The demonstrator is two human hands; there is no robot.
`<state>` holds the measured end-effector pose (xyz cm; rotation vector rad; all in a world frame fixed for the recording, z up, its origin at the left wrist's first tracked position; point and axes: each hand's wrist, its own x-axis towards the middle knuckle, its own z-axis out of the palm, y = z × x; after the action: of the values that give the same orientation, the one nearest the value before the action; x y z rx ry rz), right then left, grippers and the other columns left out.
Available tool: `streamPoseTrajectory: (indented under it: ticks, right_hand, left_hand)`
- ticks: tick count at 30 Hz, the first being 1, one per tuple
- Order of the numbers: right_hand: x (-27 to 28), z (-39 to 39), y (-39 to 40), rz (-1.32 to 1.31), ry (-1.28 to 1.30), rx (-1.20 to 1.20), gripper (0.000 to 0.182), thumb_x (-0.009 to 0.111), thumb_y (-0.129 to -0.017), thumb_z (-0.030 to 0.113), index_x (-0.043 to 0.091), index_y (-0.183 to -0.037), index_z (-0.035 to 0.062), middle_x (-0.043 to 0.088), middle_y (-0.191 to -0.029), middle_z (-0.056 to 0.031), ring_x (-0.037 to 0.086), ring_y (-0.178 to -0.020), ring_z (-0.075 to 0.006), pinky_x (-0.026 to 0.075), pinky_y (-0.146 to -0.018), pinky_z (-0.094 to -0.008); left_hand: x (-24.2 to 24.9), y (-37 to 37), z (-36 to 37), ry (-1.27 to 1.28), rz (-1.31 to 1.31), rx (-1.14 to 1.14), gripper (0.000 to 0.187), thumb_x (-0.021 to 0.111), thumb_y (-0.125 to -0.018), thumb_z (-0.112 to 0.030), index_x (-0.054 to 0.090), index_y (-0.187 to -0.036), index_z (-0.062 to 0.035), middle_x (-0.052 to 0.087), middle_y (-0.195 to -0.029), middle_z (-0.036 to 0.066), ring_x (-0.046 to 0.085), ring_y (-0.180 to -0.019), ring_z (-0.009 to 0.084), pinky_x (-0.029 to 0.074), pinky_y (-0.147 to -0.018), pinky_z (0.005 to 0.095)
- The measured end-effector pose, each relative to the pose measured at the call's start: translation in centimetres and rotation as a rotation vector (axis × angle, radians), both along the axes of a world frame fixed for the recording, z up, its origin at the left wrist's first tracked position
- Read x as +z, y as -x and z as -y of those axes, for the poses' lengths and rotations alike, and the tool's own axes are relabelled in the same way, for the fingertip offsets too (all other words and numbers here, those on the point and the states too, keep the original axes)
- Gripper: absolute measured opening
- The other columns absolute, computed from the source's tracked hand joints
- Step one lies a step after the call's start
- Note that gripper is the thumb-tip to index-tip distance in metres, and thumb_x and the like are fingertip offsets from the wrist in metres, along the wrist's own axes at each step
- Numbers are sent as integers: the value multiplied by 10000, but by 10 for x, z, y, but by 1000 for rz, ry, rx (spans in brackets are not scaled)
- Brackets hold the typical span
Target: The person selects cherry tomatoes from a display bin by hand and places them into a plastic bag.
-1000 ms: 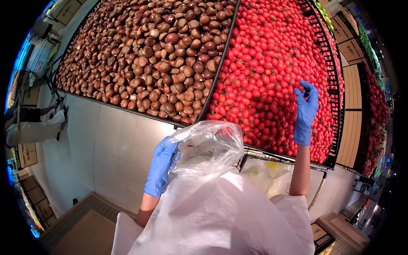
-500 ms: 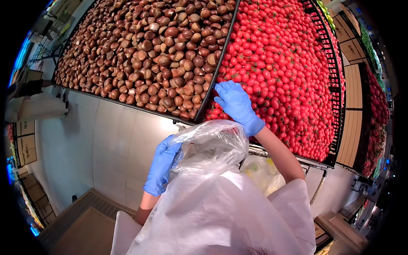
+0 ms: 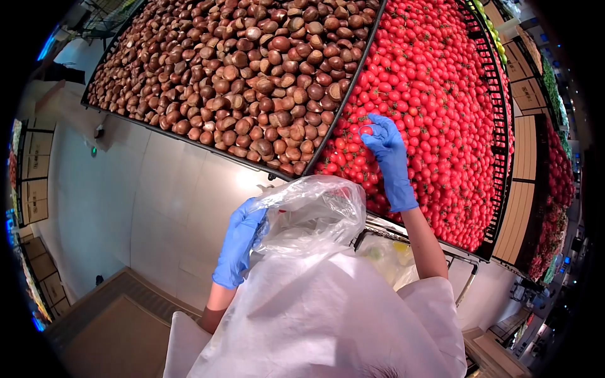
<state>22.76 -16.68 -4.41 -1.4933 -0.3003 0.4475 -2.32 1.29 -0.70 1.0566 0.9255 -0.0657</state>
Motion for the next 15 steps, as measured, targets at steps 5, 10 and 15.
streamPoseTrajectory:
  ticks: [5, 10, 15]
  right_hand:
    - [35, 43, -24, 438, 462, -322, 260, 642, -837, 75, 629, -1096, 62, 594, -920, -1, 571, -812, -81, 462, -746, -212]
    - [46, 77, -45, 1328, 1148, -568, 259, 644, -807, 92, 650, -1066, 101, 619, -984, -119, 587, -855, -292, 477, -779, -335]
    - [15, 21, -3, 1128, 533, 14, 187, 616, -791, 69, 616, -977, 86, 615, -982, -86, 571, -897, -269, 451, -797, -360]
  left_hand:
    - [-1, -5, 0, 12, 18, -15, 193, 520, -936, -228, 622, -1020, -87, 493, -634, -77, 395, -507, -4, 262, -421, 166]
    - [2, -11, 3, 10, 9, -41, 195, 518, -938, -229, 622, -1028, -90, 495, -644, -82, 391, -514, -10, 264, -425, 162]
    - [4, -16, 1, 59, -10, -102, 178, 545, -912, -164, 598, -1041, -53, 532, -696, -35, 454, -548, 31, 355, -482, 178]
